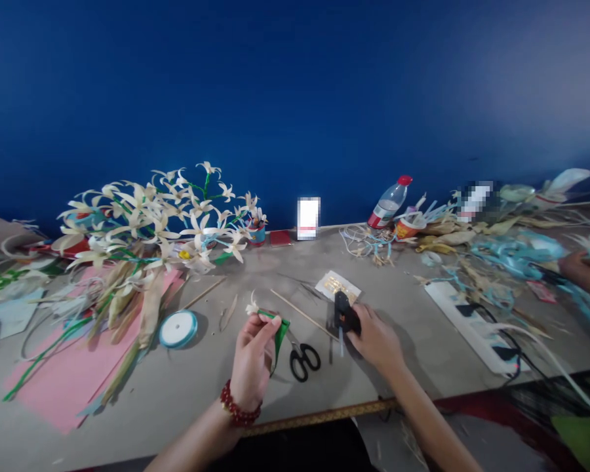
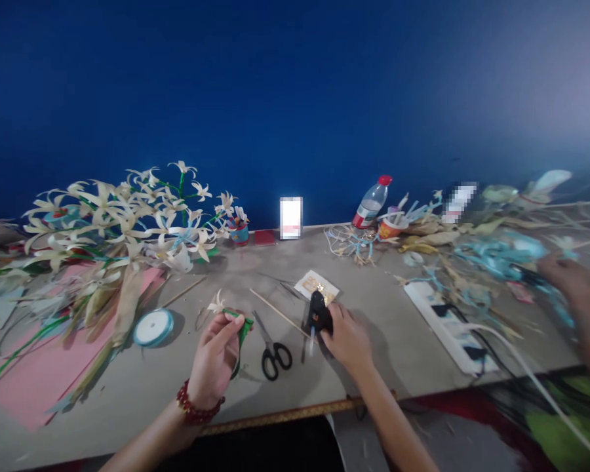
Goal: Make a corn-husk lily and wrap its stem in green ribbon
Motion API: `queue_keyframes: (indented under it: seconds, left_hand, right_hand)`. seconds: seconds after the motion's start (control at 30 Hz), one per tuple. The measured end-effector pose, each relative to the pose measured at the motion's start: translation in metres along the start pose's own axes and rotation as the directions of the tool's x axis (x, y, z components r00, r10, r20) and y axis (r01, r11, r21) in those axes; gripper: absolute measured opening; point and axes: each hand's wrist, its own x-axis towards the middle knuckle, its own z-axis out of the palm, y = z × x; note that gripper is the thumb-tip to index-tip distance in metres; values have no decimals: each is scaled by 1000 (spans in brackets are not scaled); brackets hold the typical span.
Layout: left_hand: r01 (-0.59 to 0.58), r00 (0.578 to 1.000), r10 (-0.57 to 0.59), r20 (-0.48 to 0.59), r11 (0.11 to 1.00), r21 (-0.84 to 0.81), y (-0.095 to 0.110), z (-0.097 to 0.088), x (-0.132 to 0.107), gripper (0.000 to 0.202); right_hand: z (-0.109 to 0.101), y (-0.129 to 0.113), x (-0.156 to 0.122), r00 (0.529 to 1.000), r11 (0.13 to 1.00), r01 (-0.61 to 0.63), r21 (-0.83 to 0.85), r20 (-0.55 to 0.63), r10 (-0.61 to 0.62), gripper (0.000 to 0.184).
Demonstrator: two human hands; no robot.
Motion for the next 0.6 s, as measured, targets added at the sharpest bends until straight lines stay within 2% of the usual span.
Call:
queue_keyframes:
  seconds: [0.1, 0.17, 0.2, 0.27, 0.3, 0.37, 0.43, 0.47, 0.53, 0.6]
  left_hand:
    - [-3, 1000, 3, 7, 1000, -7, 2, 2, 0, 23]
    - [-7, 1000, 7, 11, 1000, -13, 3, 3, 0, 22]
    - [-3, 1000, 3, 14, 1000, -14, 3, 4, 0, 21]
    - [13, 1000, -12, 27, 1000, -13, 3, 5, -1, 20]
    - [23, 999, -23, 37, 1000, -13, 2, 6, -1, 20]
    - [39, 998, -38, 53, 999, -12, 1, 8, -2, 19]
    - [41, 997, -40, 68, 999, -6, 0, 11, -4, 17]
    - [41, 996, -41, 77, 999, 0, 0, 12, -5, 17]
    - [40, 995, -42, 91, 999, 20, 1, 15, -8, 17]
    - [36, 996, -39, 86, 999, 39, 4, 18, -10, 18]
  right_hand:
    - [-10, 9, 3, 997, 997, 68, 22, 39, -68, 34]
    - [-21, 8, 3, 991, 992, 130, 8, 21, -130, 29]
    - [-26, 4, 2, 987, 987, 159, -2, -27, -159, 28]
    - [-37, -12, -1, 953, 975, 222, 19, -216, -213, 26]
    - [-42, -23, -3, 915, 960, 276, 53, -321, -245, 24]
    - [-48, -51, -6, 803, 900, 421, 112, -507, -313, 19]
    - [-51, -79, -7, 688, 801, 590, 102, -582, -434, 24]
    - [-53, -90, -6, 648, 765, 637, 95, -604, -464, 26]
    - [-54, -106, -2, 592, 718, 692, 83, -634, -497, 27]
    - [-57, -114, 3, 557, 692, 719, 72, -655, -511, 25]
